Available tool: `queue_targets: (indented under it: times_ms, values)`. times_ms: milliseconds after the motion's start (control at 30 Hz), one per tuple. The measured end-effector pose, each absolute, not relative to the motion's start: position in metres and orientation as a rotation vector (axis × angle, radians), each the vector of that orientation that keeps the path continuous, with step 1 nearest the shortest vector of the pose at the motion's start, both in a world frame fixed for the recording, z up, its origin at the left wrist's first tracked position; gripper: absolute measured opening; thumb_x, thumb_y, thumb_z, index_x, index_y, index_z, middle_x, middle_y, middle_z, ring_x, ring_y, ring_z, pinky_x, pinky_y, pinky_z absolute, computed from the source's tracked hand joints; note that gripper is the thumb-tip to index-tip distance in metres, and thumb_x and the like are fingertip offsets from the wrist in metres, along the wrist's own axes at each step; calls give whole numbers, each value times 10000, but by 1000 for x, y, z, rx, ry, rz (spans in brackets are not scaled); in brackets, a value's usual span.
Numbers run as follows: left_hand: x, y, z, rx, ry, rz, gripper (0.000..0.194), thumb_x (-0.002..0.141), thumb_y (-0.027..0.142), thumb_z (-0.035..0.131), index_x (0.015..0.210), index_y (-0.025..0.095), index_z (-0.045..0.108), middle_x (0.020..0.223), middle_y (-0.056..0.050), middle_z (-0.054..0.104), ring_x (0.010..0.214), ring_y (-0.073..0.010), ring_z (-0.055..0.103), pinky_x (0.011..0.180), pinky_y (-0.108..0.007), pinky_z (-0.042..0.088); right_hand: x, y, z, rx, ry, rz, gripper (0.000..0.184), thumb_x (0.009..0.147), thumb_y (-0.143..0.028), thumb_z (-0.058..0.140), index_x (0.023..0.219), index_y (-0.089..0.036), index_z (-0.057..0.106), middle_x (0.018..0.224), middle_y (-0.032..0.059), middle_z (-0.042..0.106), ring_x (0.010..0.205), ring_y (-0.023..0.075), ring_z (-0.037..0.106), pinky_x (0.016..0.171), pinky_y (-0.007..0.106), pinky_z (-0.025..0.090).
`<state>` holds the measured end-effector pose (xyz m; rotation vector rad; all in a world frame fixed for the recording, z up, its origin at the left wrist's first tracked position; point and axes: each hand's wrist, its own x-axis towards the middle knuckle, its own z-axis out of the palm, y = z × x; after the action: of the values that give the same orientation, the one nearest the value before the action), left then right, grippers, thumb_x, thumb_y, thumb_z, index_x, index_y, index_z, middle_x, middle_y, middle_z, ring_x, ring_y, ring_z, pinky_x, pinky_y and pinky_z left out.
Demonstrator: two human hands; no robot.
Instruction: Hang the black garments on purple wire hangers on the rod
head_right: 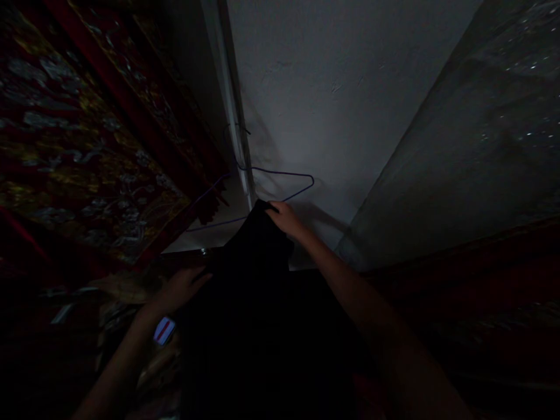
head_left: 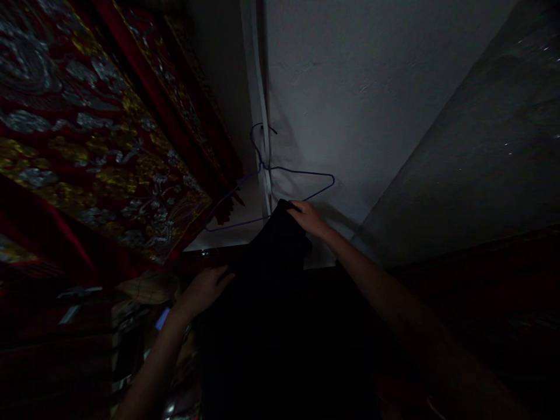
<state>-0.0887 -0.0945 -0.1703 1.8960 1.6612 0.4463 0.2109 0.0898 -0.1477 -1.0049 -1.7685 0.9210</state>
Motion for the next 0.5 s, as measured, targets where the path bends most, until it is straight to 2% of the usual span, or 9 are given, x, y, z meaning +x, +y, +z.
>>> queue_targets:
  times_ms: [67,133,267,400,500]
  values:
    - [-103,-86,-158,1940,1715,481,328,944,475,479,914,220,684,953,-105,732,888,-279,684,864,-385,483,221,84,-142,-1052,-1796,892,239,783,-337,567,615,-176,619,549,-43,532,538,115,459,544,238,339]
    - [-111,-76,-143,2021,1747,599,345,943,483,469,876,203,661,970,-106,706,901,-262,665,869,-374,482,229,73,-133,-1099,-1803,848,312,782,-379,561,536,-188,540,494,-53,442,494,99,387,502,240,270]
    - [-113,-53,-115,2109,1813,791,362,930,509,468,890,203,657,972,-96,691,921,-249,645,860,-351,481,231,53,-122,-1119,-1803,764,344,779,-398,547,510,-204,459,487,-46,398,498,100,356,492,249,237]
    - [-111,-39,-110,1959,1811,487,374,865,537,503,753,216,659,783,-76,703,753,-255,652,724,-345,488,227,45,-123,-1129,-1777,692,347,775,-411,537,511,-207,440,492,-41,390,500,101,348,496,257,234]
    - [-111,-35,-115,1866,1721,312,353,817,532,522,719,223,661,762,-67,710,729,-252,651,686,-333,487,226,45,-126,-1114,-1771,712,341,774,-415,531,519,-207,443,491,-41,387,495,102,348,490,253,236]
